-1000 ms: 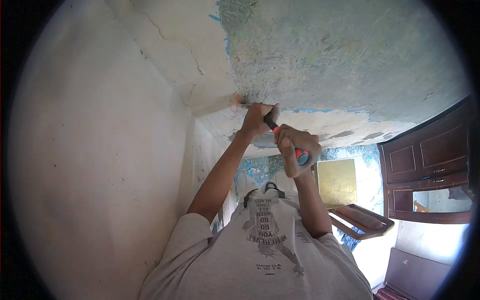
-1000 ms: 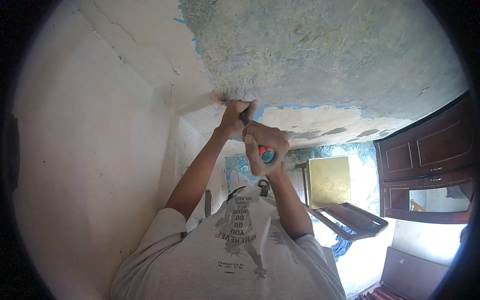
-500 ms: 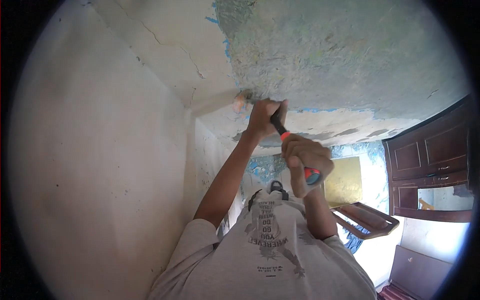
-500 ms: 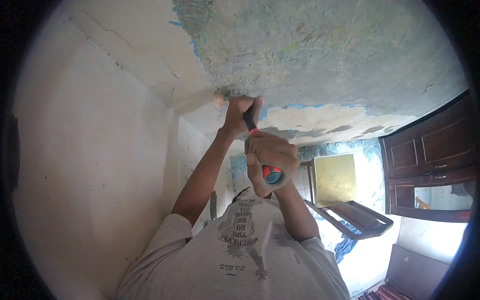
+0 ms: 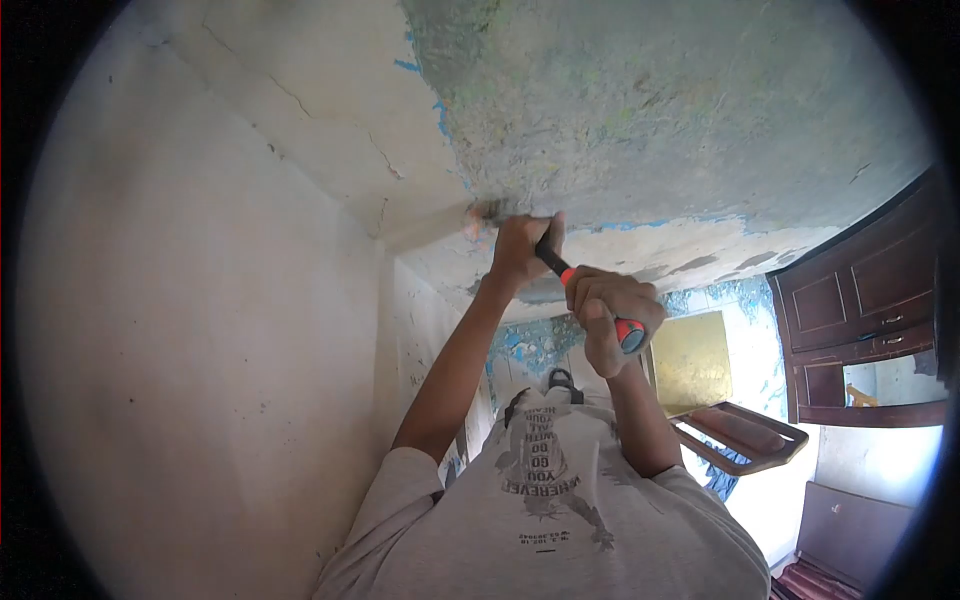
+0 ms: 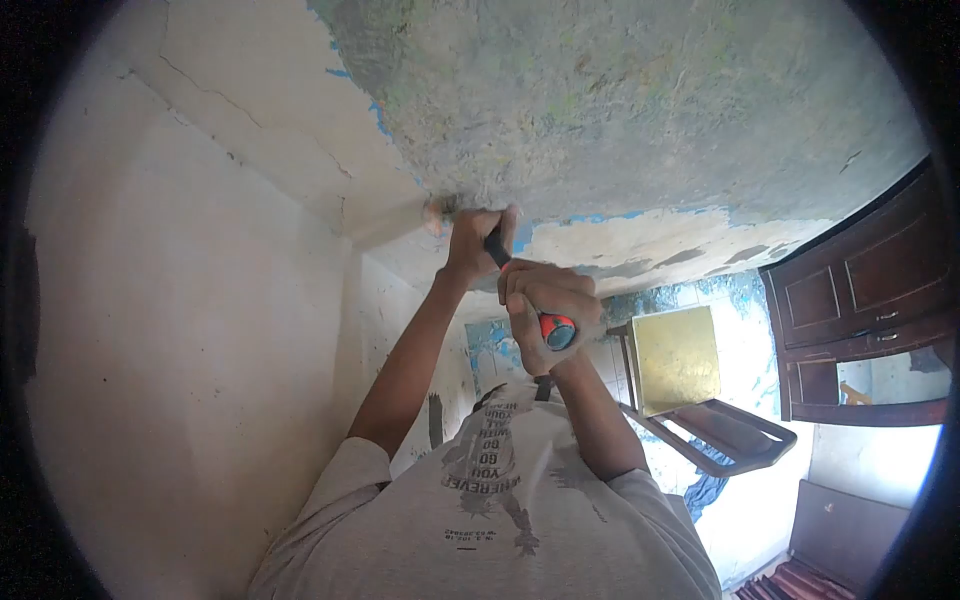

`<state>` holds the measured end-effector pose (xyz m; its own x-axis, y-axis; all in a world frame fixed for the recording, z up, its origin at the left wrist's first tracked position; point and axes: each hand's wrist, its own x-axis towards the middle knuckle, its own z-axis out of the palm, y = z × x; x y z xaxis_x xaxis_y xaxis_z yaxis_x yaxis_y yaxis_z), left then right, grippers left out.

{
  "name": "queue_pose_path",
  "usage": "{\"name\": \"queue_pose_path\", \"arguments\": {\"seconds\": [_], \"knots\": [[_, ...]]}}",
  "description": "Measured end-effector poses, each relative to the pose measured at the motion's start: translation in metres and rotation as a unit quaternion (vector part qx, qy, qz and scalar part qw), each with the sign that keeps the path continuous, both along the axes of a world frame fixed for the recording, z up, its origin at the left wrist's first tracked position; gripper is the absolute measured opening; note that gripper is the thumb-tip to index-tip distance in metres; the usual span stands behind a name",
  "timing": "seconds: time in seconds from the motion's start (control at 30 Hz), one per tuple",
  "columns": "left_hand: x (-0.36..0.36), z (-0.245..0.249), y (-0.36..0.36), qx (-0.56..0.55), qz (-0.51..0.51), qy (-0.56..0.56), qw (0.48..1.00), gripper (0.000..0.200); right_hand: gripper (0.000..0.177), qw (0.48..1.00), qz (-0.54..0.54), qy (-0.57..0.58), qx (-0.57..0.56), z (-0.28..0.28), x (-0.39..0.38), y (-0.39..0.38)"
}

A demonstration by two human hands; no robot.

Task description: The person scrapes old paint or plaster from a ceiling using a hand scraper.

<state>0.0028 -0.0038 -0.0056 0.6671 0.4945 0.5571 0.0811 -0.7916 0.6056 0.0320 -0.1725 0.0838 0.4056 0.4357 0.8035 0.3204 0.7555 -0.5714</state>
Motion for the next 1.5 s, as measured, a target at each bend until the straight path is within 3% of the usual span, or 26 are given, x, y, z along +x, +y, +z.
{"name": "queue_pose_path", "arguments": {"seconds": [0.17,0.27,0.5,0.67,0.77,0.9,0.93,1.03,1.17,1.33,1.5], "knots": [[0.000,-0.015,-0.003,-0.019,-0.017,-0.022,0.999,0.045,0.037,0.999,-0.031,0.001,-0.039,-0.002,0.000,-0.003],[0.004,0.017,-0.010,0.002,-0.012,-0.026,1.000,0.045,0.037,1.000,-0.017,-0.023,0.008,0.018,-0.002,-0.009],[-0.002,-0.025,-0.005,-0.040,-0.026,-0.046,0.998,0.044,0.033,0.999,-0.024,-0.017,-0.021,-0.007,-0.002,-0.001],[0.001,0.011,-0.008,-0.034,-0.015,-0.003,0.999,0.045,0.035,1.000,-0.010,0.022,0.001,0.011,0.000,-0.003],[0.001,-0.031,0.004,-0.006,-0.028,-0.030,0.999,0.045,0.035,0.998,-0.023,0.030,-0.042,-0.014,0.010,0.006],[-0.005,-0.002,-0.006,-0.052,-0.020,0.029,0.998,0.043,0.034,1.000,-0.022,0.009,-0.013,-0.005,0.003,0.001],[-0.003,0.011,-0.011,-0.059,-0.028,-0.018,0.998,0.044,0.035,1.000,-0.017,0.007,-0.006,0.000,0.001,-0.001],[0.001,0.010,-0.008,-0.071,-0.015,0.029,0.997,0.044,0.035,1.000,-0.008,0.013,-0.002,0.012,0.004,0.001],[-0.004,-0.044,0.004,-0.083,-0.037,0.030,0.995,0.045,0.035,0.998,-0.037,0.012,-0.058,-0.027,0.009,0.009],[0.000,0.001,-0.008,-0.053,-0.024,0.024,0.998,0.044,0.024,0.999,0.030,-0.021,-0.012,0.010,0.009,-0.008],[0.000,-0.015,-0.003,-0.068,-0.013,0.052,0.996,0.046,0.037,0.999,-0.017,-0.015,-0.034,-0.017,0.011,0.004]]}}
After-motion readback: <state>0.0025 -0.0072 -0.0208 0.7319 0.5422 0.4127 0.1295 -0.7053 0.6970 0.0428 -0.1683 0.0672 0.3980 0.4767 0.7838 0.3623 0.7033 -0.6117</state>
